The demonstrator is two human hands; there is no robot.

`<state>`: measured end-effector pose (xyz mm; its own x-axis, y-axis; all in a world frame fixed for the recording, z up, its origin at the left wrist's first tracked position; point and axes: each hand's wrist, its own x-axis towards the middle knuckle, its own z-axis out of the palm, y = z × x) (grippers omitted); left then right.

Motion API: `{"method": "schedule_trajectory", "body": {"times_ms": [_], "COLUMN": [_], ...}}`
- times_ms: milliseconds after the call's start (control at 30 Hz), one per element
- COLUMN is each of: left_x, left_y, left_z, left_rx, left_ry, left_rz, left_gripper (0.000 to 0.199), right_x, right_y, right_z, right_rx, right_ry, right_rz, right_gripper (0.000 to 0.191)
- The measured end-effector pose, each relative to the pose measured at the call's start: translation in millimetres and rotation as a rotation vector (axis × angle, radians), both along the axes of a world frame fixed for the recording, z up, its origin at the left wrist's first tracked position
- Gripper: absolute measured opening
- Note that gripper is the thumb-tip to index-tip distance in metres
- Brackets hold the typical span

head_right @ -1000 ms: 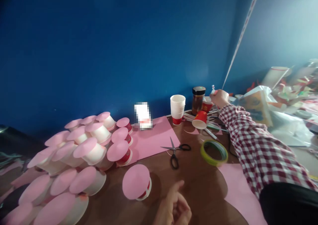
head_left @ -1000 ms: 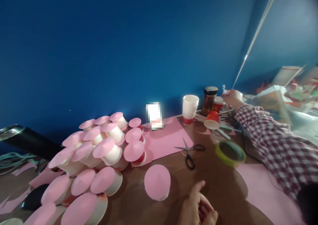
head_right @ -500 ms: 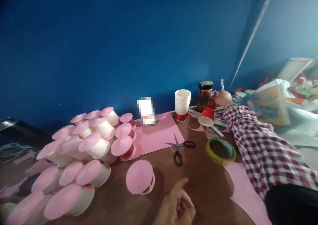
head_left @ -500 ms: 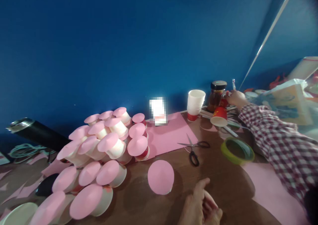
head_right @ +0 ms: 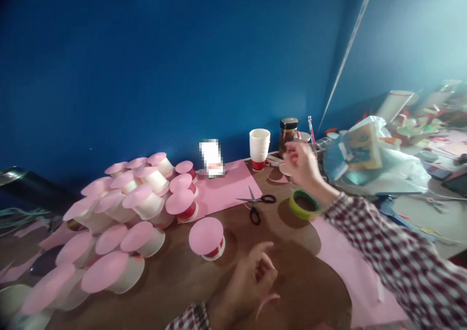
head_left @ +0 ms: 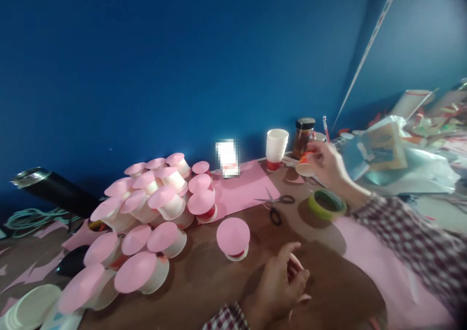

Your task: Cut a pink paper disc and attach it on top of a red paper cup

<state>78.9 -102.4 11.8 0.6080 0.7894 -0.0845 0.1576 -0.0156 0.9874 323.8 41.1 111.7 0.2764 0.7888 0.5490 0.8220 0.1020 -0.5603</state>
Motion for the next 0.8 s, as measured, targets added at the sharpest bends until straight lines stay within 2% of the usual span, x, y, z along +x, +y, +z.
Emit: {"method": "schedule_trajectory", "body": {"times_ms": [67, 100, 167, 233, 300, 433, 633, 800], "left_x": [1.4, 2.2, 2.7, -0.2, -8.5, -40.2, -91.7, -117.3], "left_y": [-0.3, -0.9, -3.9, -9.8, -18.3, -36.9, -54.8, -59.2], "left_z": [-1.1, -1.3, 0.0, 4.3, 11.6, 25.0, 22.7, 21.8], "left_rx": [0.058, 0.107, 0.259, 0.437, 0.559, 0.598, 0.56, 0.543], "left_ry": [0.009, 0.007, -0.033, -0.128, -0.216, -0.186, -0.03, 0.052], "left_rz": [-0.011, -0.019, -0.022, 0.022, 0.118, 0.249, 0.363, 0.482], "left_gripper": [0.044, 0.038, 0.023, 0.013, 0.01, 0.009, 0.011, 0.012], "right_x": [-39.1, -57.6, -90.2, -115.9, -135.3, -161.2, -188.9, -217.4], "right_y": [-37.9, -54.2, -78.3, -90.9, -94.8, -92.9, -88.4, -82.2], "right_z": [-16.7, -26.1, -44.2, -58.6, -67.8, -75.4, -81.7, -81.0], "right_rx": [-0.087, -0.153, -0.287, -0.375, -0.439, -0.46, -0.412, -0.424], "right_ry": [0.07, 0.094, 0.133, 0.162, 0.201, 0.202, 0.052, -0.077], "right_rz": [0.315, 0.428, 0.573, 0.672, 0.713, 0.71, 0.677, 0.64], "right_gripper": [0.027, 0.028, 0.031, 0.045, 0.056, 0.064, 0.045, 0.033]}}
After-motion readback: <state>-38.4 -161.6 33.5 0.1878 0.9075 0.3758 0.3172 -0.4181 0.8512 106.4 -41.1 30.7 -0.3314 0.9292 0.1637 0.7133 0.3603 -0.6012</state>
